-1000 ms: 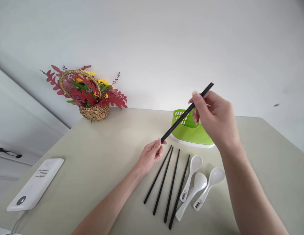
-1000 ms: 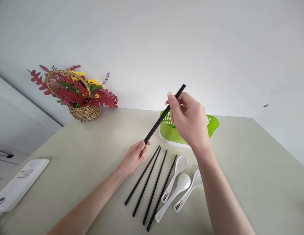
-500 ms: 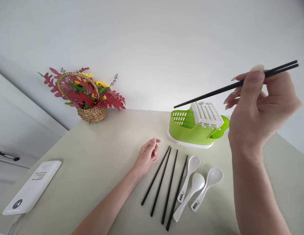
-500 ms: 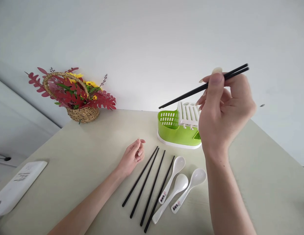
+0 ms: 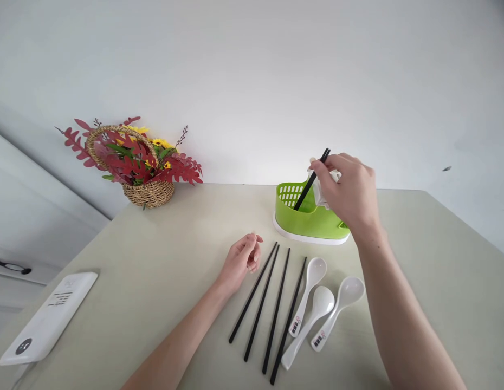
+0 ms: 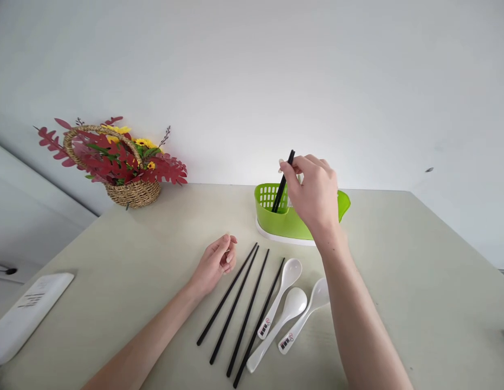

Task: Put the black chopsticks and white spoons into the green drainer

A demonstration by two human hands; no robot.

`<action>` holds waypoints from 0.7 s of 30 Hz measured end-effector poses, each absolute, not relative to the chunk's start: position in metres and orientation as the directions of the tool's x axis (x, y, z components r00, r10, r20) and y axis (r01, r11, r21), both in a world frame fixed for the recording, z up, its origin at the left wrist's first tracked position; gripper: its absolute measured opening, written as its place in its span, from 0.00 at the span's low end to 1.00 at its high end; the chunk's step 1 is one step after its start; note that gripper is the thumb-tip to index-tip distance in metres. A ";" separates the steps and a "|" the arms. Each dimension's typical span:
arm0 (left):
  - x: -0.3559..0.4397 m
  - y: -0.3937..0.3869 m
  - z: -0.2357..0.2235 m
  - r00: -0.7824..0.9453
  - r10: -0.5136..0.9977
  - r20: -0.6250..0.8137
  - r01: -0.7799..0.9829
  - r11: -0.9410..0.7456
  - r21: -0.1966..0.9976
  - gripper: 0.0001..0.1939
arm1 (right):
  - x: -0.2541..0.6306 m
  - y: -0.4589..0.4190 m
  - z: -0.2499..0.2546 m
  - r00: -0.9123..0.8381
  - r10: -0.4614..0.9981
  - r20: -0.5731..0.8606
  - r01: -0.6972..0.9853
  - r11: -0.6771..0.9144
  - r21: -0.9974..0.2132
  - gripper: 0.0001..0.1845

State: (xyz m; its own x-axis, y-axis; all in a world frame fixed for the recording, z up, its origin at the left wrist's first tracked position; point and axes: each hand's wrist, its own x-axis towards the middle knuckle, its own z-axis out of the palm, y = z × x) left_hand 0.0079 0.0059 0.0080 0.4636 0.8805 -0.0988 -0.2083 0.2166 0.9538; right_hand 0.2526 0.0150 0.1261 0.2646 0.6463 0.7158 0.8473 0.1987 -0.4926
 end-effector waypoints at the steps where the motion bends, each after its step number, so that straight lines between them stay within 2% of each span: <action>1: 0.008 0.006 0.008 0.464 0.881 -0.099 -0.204 0.215 0.955 0.26 | 0.254 0.016 0.124 0.260 0.662 0.703 0.851 0.187 -0.491 0.17; 10: 0.008 0.005 0.006 0.481 0.868 -0.120 -0.167 0.226 0.960 0.27 | 0.258 0.023 0.114 0.237 0.729 0.642 0.885 0.110 -0.452 0.19; 14: 0.008 0.004 0.007 0.481 0.867 -0.131 -0.155 0.231 0.960 0.27 | 0.257 0.023 0.113 0.306 0.716 0.628 0.854 0.086 -0.514 0.11; 18: 0.009 0.004 0.007 0.492 0.862 -0.124 -0.147 0.223 0.964 0.26 | 0.257 0.023 0.114 0.412 0.643 0.645 0.793 0.094 -0.601 0.19; 21: 0.009 0.004 0.007 0.500 0.859 -0.105 -0.139 0.199 0.970 0.26 | 0.256 0.021 0.116 0.418 0.615 0.669 0.782 0.130 -0.609 0.16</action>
State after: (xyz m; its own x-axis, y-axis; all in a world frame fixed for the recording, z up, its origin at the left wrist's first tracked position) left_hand 0.0087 0.0038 0.0067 0.5004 0.8595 -0.1047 -0.1388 0.1990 0.9701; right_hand 0.2559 0.0213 0.1159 0.4181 0.6150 0.6686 0.7824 0.1303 -0.6090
